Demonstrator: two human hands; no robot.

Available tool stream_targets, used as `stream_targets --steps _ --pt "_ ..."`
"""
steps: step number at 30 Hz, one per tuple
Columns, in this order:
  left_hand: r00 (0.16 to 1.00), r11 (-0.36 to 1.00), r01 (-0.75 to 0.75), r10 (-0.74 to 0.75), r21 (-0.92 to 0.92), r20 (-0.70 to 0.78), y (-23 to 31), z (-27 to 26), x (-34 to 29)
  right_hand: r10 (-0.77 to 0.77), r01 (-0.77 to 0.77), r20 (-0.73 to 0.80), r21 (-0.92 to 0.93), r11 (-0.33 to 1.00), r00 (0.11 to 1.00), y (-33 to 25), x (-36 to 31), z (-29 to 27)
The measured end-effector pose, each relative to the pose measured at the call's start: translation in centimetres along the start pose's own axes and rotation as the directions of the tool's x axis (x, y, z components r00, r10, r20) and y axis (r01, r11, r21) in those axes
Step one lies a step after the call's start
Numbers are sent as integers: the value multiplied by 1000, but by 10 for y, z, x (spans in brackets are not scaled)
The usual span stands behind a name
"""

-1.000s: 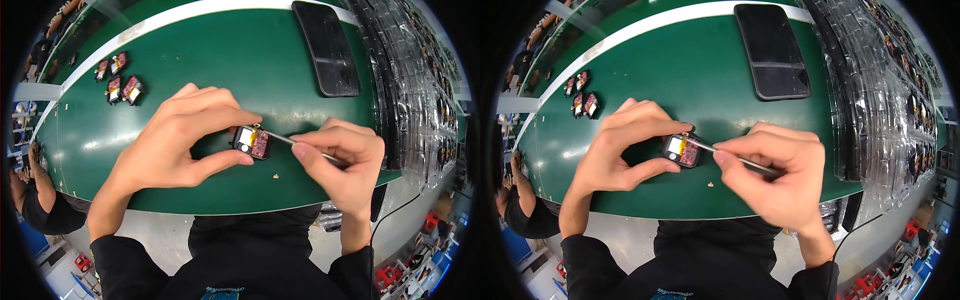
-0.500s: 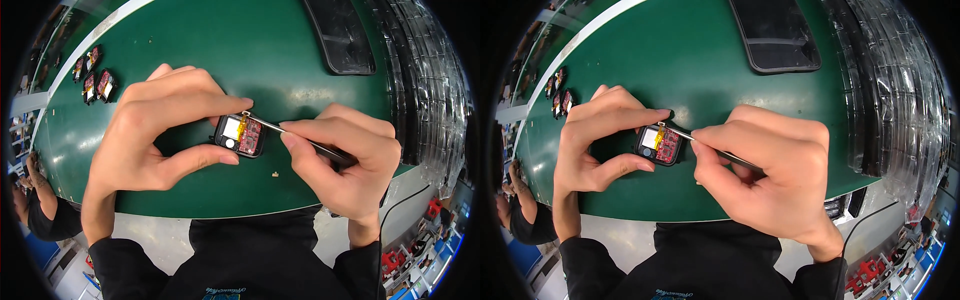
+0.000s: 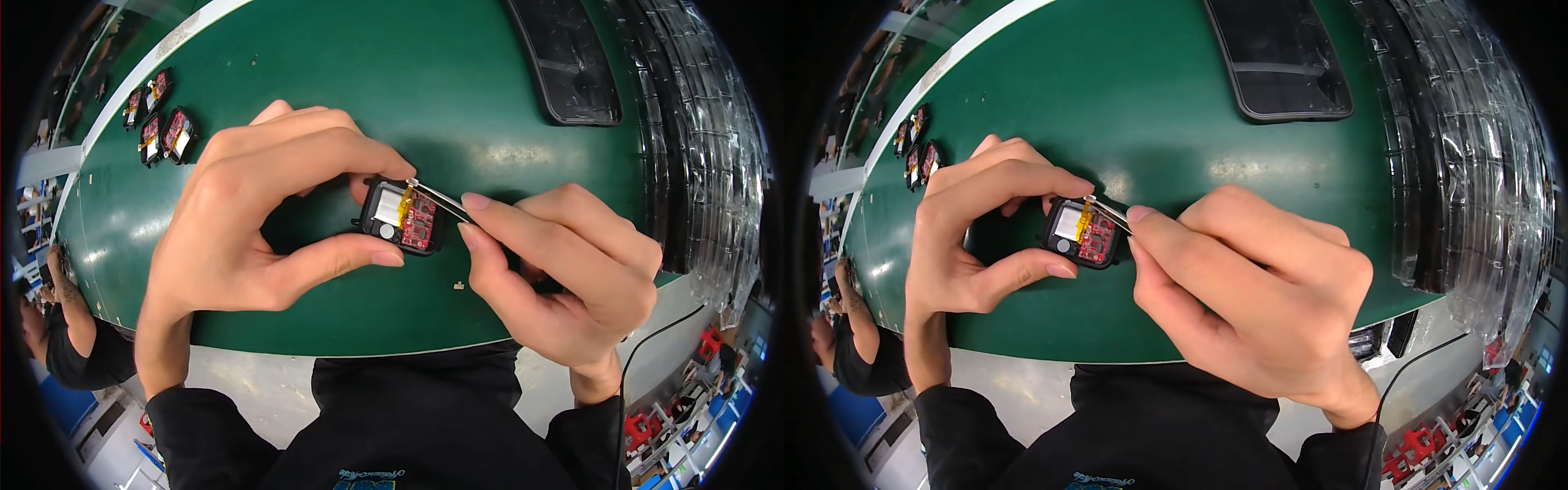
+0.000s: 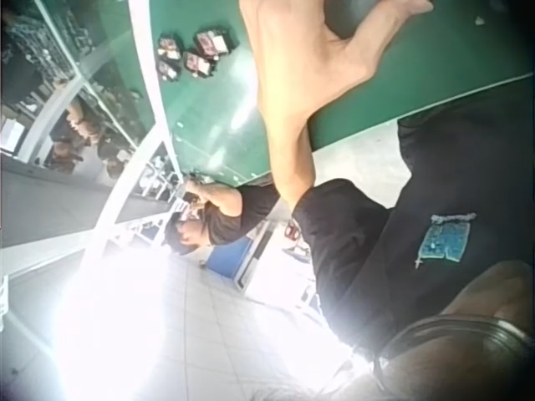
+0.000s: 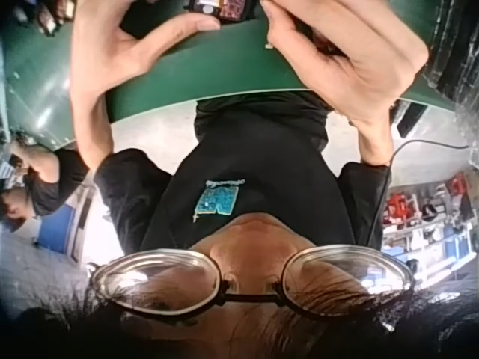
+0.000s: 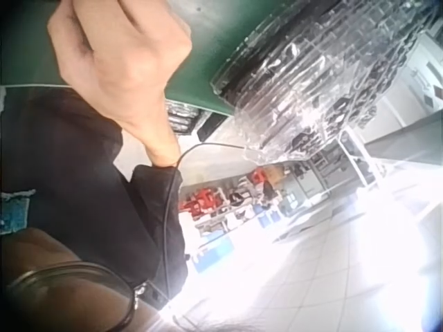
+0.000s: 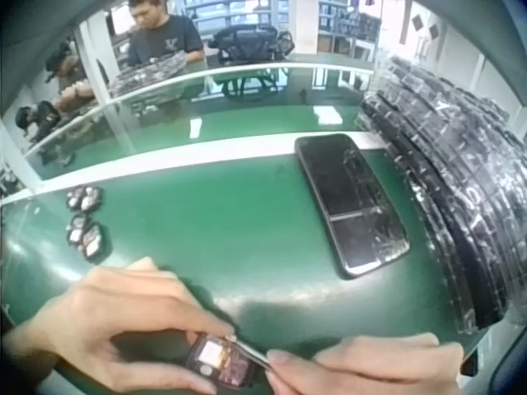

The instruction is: Assemble internal components of smartwatches using tweezers on a factory production line.

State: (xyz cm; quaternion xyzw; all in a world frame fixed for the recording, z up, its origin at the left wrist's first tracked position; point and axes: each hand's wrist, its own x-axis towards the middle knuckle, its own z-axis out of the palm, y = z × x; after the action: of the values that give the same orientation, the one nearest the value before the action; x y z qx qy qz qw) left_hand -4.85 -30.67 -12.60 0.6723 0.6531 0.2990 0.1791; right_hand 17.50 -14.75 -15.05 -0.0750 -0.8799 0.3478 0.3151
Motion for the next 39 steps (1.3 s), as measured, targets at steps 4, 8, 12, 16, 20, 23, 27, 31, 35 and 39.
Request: stream_targets --steps 4,8,12,16,20,23,27,31,35,39 --pt "1000 1000 -14 14 -12 7 -2 -2 0 -48 48 -15 2 999 999 3 -1 3" --pt "997 996 -37 42 -79 59 -12 -4 -1 100 -106 84 61 993 991 -4 4 -7" --pt "994 993 -47 57 -111 88 -14 -8 -2 181 -201 143 146 969 973 -4 6 -9" --pt "993 991 -67 78 -114 93 -13 -8 1 184 -208 150 165 964 971 -3 5 -11" --pt "991 994 -70 79 -84 108 -12 -7 0 176 -206 189 158 966 966 -2 5 -9" --pt "992 992 -82 91 -93 91 -12 -5 1 161 -188 178 144 972 971 -2 5 -9" --pt "987 992 -101 109 -73 116 -9 -8 4 165 -192 189 134 972 968 -4 6 -9" --pt "981 991 -122 129 -58 142 -10 -10 4 192 -212 159 121 970 968 -7 5 -9" --pt "986 989 -111 121 -93 112 -12 -7 4 177 -197 153 128 972 972 -4 4 -10" --pt "990 986 -103 115 -127 86 -13 -5 3 143 -166 189 113 980 971 -4 6 -10"
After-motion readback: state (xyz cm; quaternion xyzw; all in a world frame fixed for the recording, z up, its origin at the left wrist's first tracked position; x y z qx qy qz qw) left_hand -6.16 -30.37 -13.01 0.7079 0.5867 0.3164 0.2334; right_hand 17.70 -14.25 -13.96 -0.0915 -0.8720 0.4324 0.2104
